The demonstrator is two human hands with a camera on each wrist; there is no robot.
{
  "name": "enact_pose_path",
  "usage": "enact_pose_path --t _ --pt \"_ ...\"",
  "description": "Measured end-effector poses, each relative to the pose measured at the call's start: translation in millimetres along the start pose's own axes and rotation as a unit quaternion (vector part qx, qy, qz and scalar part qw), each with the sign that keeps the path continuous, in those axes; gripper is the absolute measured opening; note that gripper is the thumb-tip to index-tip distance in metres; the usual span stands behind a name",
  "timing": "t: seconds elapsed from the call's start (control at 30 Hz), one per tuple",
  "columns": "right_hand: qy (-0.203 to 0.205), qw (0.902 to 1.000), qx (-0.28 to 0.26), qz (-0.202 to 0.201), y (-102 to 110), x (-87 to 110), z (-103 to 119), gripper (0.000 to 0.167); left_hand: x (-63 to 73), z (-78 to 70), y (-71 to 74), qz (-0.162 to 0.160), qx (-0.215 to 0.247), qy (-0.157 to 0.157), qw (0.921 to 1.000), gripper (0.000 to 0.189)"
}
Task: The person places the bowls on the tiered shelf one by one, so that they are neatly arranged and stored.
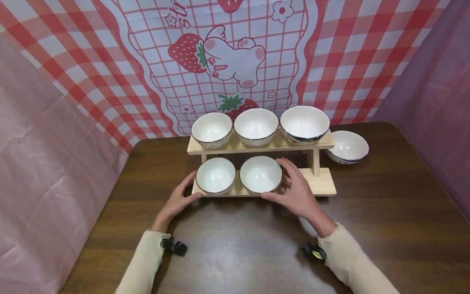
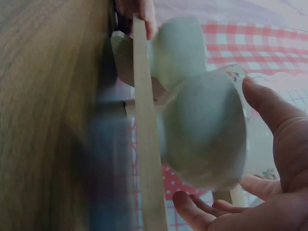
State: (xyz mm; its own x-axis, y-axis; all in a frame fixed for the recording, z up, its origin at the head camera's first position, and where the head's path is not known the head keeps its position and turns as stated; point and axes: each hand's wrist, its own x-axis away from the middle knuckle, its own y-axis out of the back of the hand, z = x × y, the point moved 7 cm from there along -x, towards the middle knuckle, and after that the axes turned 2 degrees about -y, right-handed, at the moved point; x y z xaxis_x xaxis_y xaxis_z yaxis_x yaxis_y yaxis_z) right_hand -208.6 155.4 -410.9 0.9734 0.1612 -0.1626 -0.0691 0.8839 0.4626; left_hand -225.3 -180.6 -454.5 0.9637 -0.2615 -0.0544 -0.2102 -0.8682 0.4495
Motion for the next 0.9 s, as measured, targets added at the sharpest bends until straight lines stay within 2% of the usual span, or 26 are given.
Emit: enact_pose_path --t 0.17,0.43,0.9 --pt "-0.003 0.9997 -0.009 -0.021 15 5.8 0 0.087 1.0 -2.5 0.1 0.0 -0.001 0.002 1.0 0.076" --pt "0.018 0.9975 -0.009 -0.067 40 17.8 -7 0.078 1.4 -3.5 -0.2 0.001 -0.003 0.003 1.0 0.075" --pt "-0.006 0.9927 0.025 -0.118 79 33.0 -29 0.074 1.6 -3.2 0.2 -0.002 -0.006 -0.003 1.0 0.075"
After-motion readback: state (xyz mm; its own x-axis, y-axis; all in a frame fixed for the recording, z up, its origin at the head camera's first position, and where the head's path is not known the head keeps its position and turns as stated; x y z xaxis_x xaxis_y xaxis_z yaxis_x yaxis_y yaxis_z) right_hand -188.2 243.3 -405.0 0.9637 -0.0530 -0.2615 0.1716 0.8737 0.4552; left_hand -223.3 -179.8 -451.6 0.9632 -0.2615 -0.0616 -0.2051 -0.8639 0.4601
